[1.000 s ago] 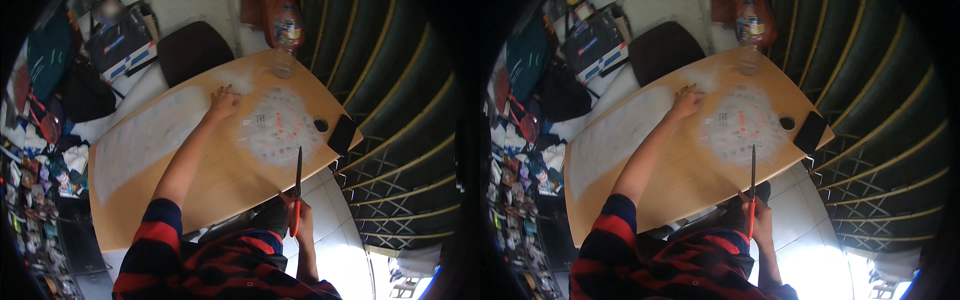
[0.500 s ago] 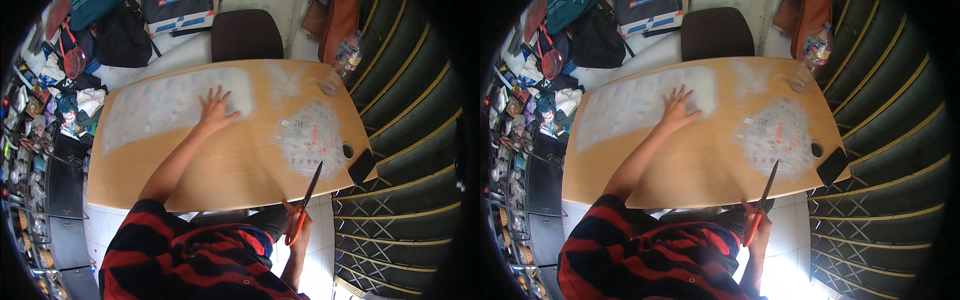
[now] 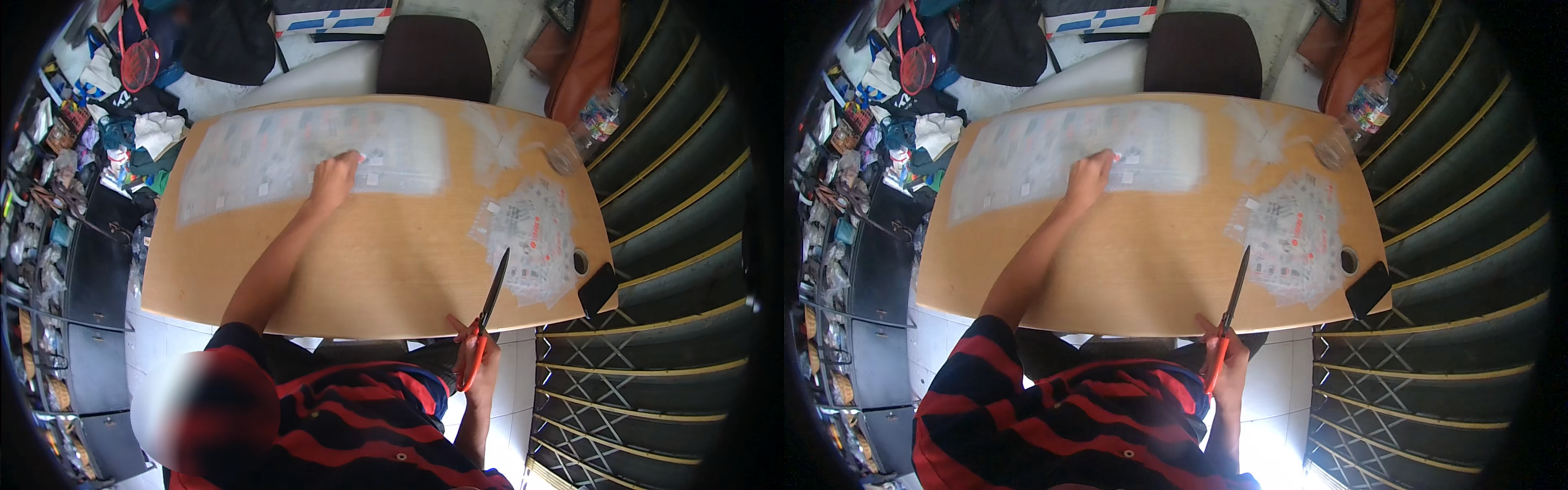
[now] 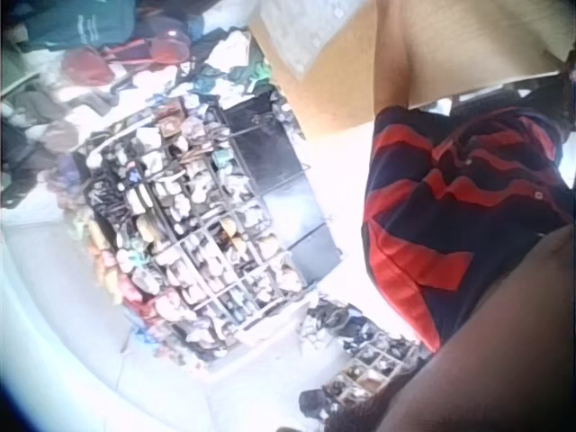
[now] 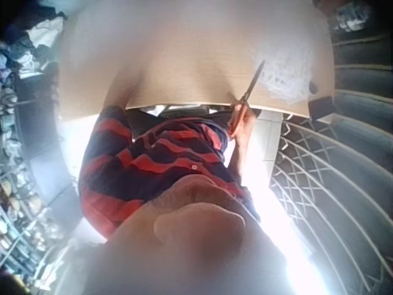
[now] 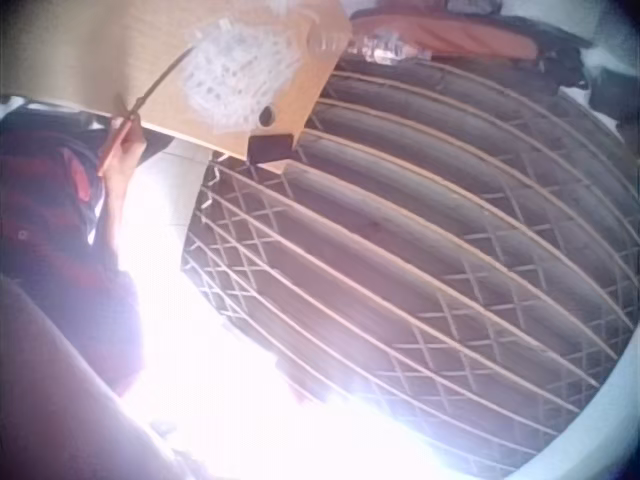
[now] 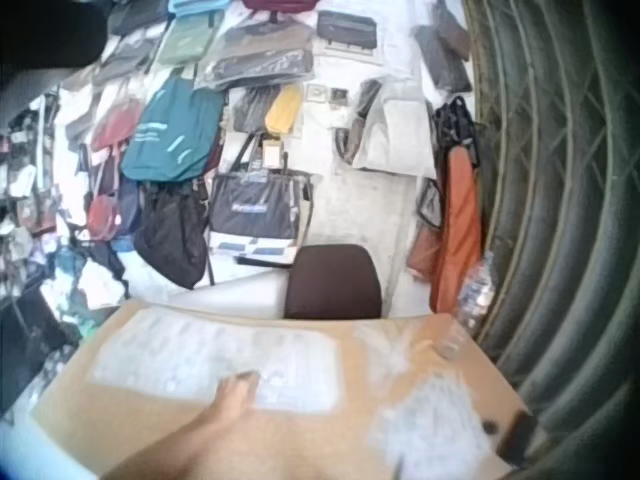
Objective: The person uses red-handled scissors to cut a large transparent plastic sheet into smaller rectangular pieces on a wooden table. The person repeatedly positions the sheet, cuts along straight lines, and separates the cut pieces, which accumulate on the table surface.
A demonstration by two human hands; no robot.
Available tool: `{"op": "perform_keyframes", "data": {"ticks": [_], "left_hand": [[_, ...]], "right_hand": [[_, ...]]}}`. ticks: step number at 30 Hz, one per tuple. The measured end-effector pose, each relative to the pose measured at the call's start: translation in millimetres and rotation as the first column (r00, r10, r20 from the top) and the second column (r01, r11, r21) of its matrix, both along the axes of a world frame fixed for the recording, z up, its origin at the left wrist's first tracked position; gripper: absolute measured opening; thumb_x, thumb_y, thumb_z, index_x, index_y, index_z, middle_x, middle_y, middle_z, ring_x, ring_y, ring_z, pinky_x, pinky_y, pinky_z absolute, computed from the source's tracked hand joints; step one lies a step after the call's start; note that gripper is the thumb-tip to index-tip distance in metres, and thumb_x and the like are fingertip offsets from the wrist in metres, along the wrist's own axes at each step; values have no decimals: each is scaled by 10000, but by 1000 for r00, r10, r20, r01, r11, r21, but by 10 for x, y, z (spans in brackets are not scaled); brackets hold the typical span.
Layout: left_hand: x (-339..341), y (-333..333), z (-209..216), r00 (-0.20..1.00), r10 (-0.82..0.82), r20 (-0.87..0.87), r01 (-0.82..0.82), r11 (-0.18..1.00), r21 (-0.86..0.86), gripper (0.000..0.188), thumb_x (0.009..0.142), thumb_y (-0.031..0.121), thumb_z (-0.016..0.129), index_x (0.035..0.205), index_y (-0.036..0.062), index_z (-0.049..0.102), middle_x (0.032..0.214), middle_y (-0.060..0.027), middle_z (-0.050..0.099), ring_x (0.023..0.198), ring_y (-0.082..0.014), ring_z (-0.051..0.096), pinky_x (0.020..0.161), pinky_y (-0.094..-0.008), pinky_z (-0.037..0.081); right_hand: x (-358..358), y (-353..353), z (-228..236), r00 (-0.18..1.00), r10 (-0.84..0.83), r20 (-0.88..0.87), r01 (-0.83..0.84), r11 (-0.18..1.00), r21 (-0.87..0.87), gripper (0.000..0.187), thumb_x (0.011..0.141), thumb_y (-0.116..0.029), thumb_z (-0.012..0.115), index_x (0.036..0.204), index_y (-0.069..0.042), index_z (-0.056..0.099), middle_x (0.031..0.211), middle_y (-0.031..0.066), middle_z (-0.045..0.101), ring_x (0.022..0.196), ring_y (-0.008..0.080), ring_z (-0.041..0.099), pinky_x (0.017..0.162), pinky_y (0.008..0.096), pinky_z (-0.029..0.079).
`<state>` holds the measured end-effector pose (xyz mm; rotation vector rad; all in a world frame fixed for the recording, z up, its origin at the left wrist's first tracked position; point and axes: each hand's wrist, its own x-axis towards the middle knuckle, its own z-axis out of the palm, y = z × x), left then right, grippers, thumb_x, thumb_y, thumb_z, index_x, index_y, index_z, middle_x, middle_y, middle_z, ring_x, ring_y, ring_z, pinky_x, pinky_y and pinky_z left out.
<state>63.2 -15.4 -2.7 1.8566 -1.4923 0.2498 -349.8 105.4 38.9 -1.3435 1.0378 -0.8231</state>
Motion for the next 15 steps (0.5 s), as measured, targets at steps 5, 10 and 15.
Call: {"op": "perform_keyframes", "data": {"ticks": [5,10,15], "left_hand": [[702,185,427,937,245,-249,-320,888,-330,225,1008,195,489,961,17,619,722,-216,637,636,-348,655,619,-420,490],[1029,1009,1490,880,5,-476,-365,649,-668,223,1037,162,451,1102,-22,557,1022,-114,627,786,-262,716,657,-316,568],[776,1670,1916,975,129,-183,-224,587,-778,166,1017,82,490,1134,-23,544,997,-106,659,813,-134,648,725,-253,531]], "right_hand": [[83,31,63,999,31,-35,-33,997,-75,462,1009,-395,502,882,46,556,651,92,507,496,113,551,760,323,449],[69,37,-70,998,53,31,-52,998,-44,404,988,-368,544,889,23,524,1083,248,684,438,35,475,397,202,378],[261,17,-39,988,111,111,-111,994,-15,488,956,-464,582,905,13,499,992,241,685,434,49,499,357,205,367]]}}
